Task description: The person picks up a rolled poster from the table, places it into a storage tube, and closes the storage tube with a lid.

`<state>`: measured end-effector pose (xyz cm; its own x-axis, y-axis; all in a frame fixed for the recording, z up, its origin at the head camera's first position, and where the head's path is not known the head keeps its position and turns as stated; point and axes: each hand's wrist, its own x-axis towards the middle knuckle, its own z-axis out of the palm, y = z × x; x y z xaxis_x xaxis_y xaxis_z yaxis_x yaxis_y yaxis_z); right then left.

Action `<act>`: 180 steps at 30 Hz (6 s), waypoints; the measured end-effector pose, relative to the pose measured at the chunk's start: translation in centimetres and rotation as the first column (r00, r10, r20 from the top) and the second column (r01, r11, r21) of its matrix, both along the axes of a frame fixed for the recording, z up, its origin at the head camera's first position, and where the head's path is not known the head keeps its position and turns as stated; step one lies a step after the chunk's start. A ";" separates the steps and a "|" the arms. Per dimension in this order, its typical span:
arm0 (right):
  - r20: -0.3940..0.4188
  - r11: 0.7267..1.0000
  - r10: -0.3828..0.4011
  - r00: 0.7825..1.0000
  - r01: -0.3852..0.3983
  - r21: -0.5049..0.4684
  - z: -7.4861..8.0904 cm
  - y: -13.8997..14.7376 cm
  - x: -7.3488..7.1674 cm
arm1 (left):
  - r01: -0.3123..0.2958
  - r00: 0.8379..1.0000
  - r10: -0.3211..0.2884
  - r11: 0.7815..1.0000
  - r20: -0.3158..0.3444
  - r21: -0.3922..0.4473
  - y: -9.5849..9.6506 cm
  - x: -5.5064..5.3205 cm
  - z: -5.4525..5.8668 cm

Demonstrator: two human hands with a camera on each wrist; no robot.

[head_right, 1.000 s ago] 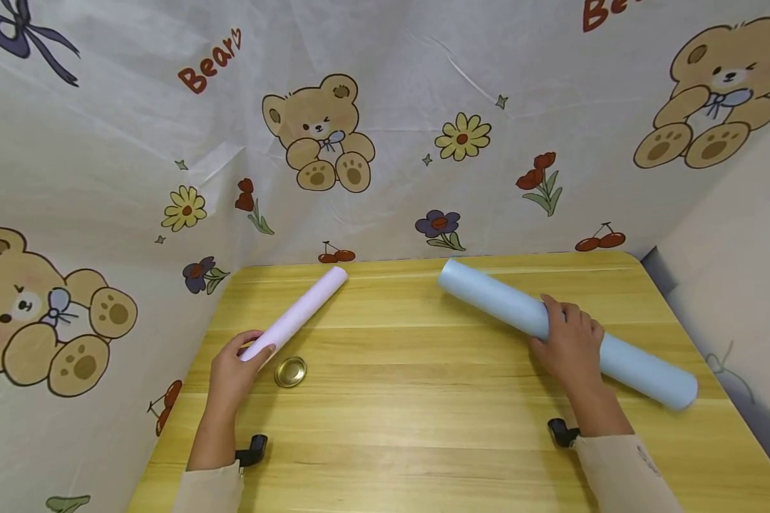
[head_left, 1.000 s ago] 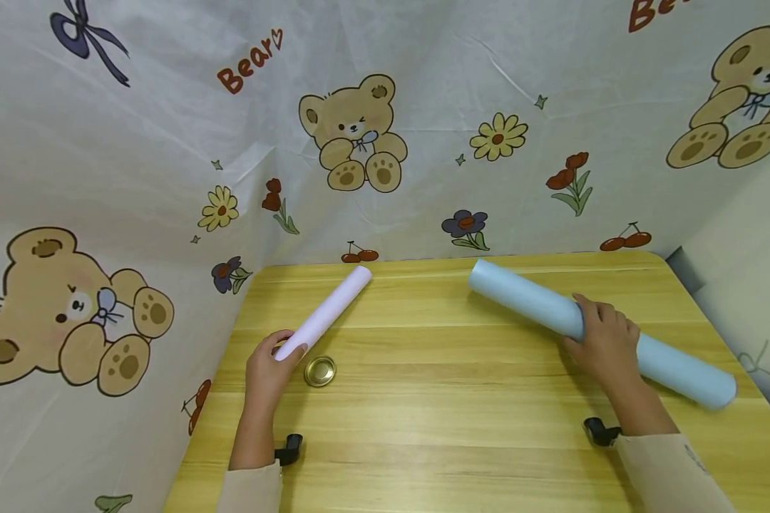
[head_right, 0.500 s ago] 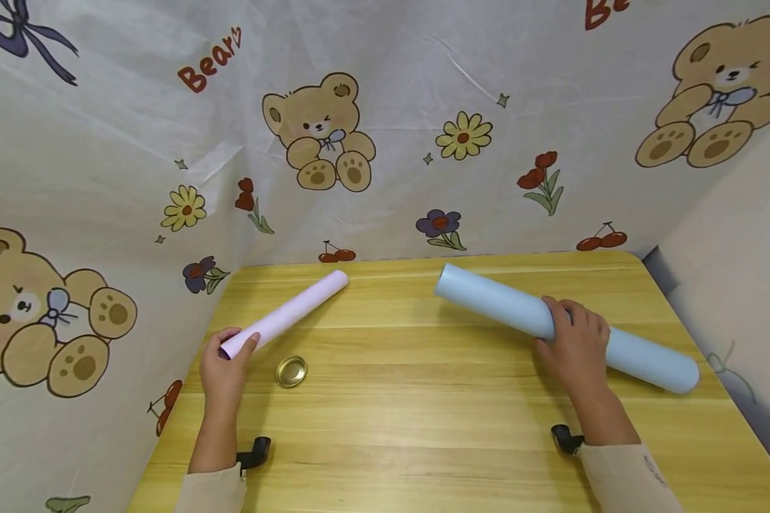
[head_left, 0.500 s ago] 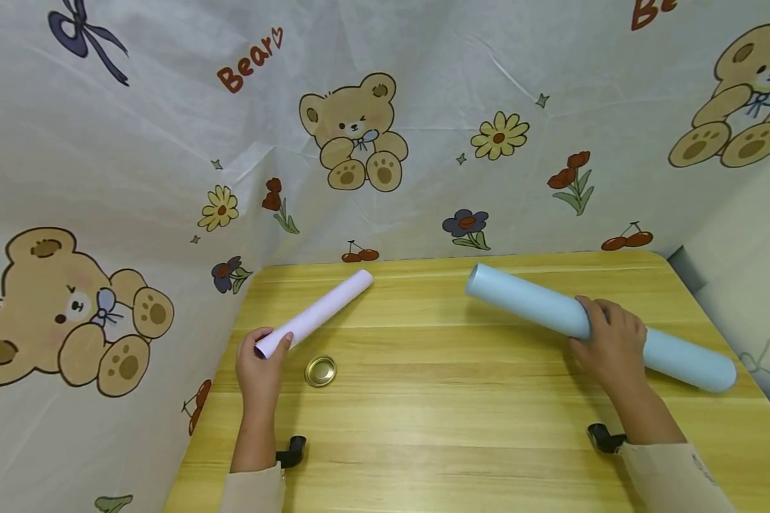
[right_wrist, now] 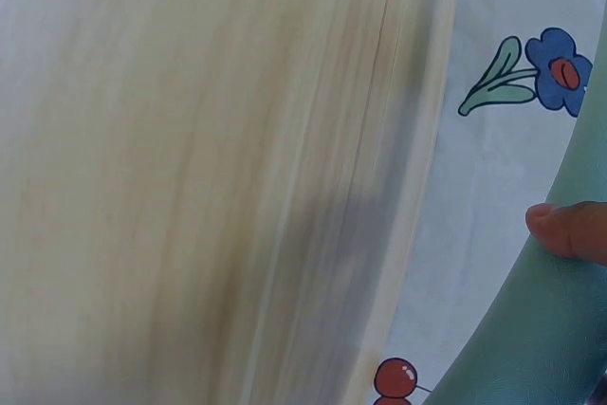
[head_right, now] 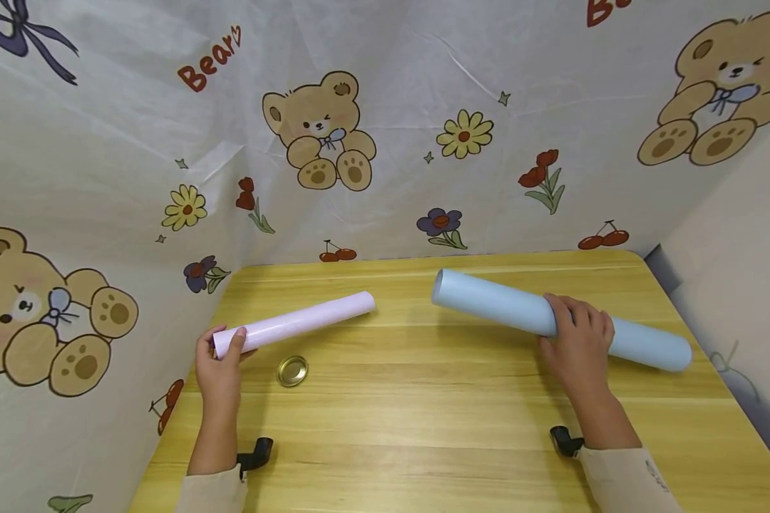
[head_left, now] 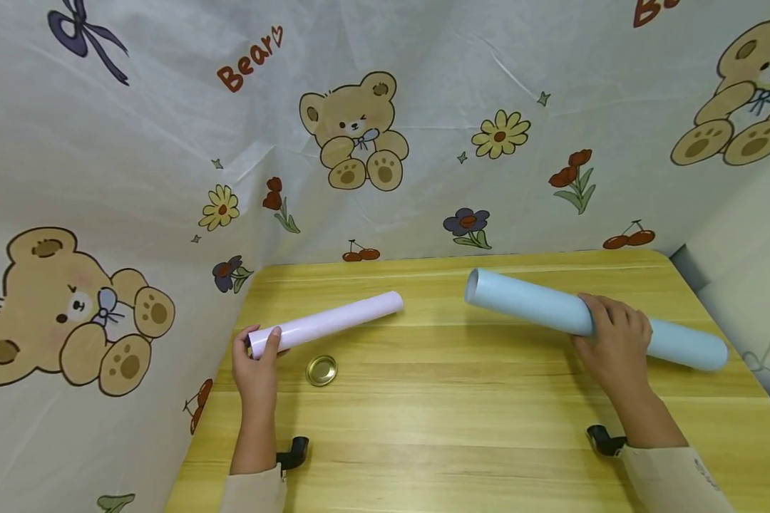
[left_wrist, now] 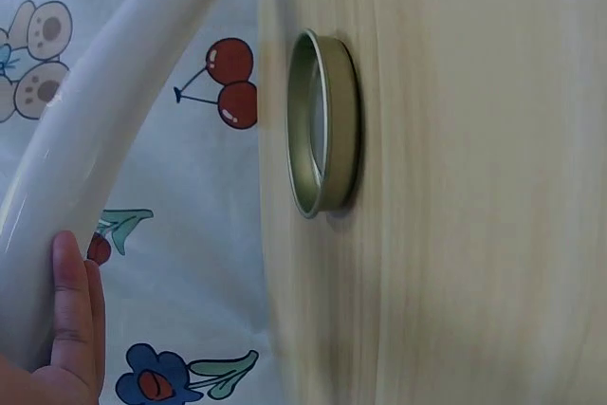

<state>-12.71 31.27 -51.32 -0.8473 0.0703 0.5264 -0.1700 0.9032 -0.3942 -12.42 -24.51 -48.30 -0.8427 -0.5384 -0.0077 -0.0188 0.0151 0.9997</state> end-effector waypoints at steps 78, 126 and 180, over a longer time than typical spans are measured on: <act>0.028 0.986 0.159 0.987 -0.160 0.038 0.3 -3.8 1.3 | 0.123 0.991 -0.107 0.963 -0.083 0.238 2.3 0.7 0.5; 0.052 0.978 0.182 0.982 -0.186 0.092 -0.6 -4.8 1.8 | 0.180 0.975 -0.142 0.954 -0.169 0.239 3.0 0.8 0.5; 0.046 0.983 0.172 0.984 -0.174 0.051 -1.0 -6.1 2.1 | 0.215 0.976 -0.198 0.950 -0.095 0.227 4.4 1.2 0.4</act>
